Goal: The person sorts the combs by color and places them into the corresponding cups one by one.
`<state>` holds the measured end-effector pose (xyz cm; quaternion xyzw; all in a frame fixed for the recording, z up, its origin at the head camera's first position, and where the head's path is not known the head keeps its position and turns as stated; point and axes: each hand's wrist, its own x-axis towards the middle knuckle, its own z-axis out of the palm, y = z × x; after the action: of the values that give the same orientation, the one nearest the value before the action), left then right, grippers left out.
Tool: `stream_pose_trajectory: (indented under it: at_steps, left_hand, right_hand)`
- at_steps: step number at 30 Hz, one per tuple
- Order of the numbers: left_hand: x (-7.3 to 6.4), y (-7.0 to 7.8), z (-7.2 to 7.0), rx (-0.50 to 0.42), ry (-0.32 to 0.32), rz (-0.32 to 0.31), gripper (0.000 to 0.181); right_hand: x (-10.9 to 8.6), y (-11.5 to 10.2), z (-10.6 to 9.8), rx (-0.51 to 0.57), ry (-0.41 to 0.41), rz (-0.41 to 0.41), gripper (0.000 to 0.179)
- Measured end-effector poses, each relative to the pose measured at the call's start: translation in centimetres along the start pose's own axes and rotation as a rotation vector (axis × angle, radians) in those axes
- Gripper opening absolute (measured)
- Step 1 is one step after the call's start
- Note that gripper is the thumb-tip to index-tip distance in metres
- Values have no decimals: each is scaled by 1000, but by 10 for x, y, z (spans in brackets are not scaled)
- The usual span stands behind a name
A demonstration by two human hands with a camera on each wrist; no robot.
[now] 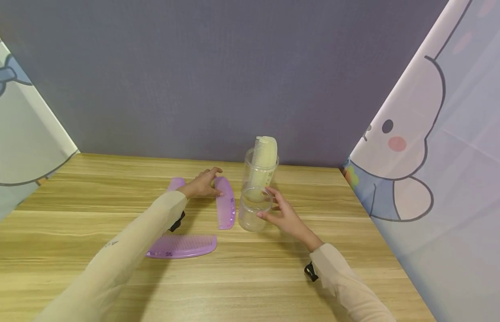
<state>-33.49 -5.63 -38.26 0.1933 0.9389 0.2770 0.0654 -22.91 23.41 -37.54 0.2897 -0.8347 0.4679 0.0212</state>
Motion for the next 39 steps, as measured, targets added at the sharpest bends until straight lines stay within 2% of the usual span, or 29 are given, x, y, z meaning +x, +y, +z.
stream_pose_trajectory:
  at_steps: [11, 19, 27, 34, 39]
  left_hand:
    - [2, -2, -3, -89, 29, 33, 88]
    - [1, 3, -6, -183, 45, -1, 90]
    - [3, 5, -5, -268, 113, -4, 90]
    - [2, 7, -4, -407, 141, -14, 87]
    - [1, 9, -5, -460, 137, 8, 87]
  right_hand:
    - [-1, 0, 0, 2, 4, 8, 71]
    - [-1, -1, 0, 14, 7, 8, 71]
    - [-1, 0, 0, 33, 12, 18, 71]
    - [-1, 2, 1, 29, 14, 6, 71]
    - [-1, 0, 2, 37, 18, 13, 72]
